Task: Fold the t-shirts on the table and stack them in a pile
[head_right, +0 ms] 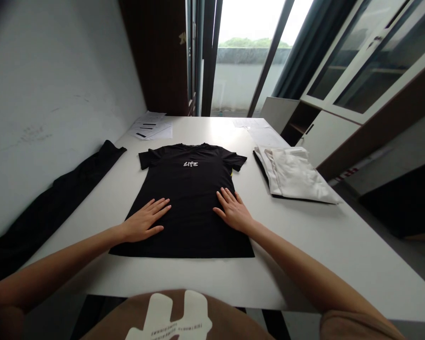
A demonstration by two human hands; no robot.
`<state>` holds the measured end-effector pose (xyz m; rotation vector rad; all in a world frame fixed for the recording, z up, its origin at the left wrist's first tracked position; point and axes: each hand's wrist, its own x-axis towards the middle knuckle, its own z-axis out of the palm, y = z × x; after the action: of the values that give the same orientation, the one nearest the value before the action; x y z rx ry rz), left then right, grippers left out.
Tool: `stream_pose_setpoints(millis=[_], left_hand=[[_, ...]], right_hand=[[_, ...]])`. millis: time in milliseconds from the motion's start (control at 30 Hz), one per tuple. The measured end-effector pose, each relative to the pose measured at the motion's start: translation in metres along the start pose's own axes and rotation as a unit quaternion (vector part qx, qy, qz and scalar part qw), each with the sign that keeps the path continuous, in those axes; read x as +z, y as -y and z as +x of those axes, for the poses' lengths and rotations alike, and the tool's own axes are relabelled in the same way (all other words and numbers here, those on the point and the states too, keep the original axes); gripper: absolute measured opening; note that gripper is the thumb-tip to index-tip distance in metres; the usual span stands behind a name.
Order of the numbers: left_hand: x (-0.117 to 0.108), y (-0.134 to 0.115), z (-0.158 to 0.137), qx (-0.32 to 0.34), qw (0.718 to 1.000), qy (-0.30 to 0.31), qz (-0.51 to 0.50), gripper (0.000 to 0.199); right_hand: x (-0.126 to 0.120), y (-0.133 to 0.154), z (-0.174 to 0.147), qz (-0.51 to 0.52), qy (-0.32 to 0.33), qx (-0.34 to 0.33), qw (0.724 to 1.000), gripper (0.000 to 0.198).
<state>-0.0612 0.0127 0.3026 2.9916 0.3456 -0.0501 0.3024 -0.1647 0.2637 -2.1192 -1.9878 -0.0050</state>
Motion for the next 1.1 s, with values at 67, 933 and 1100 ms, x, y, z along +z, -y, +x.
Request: stream_pose_setpoints(millis=[67,933,1100], left_hand=[[-0.002,-0.01,0.002,0.008,1.0,-0.002,-0.006,0.076],[0.002,-0.114,0.104,0.233,0.967,0.02,-0.101,0.076],[0.0,-0.122,0.141,0.231,0.966,0.019,-0.11,0.073]], right_hand=[[-0.005,0.017,-0.003,0.018,0.004,-0.037,0.999,0.073],[-0.016,-0.165,0.136,0.05,-0.121,0.345,0.929,0.062],[-0.009,-0.182,0.151,0.014,-0.11,0.401,0.909,0.058]])
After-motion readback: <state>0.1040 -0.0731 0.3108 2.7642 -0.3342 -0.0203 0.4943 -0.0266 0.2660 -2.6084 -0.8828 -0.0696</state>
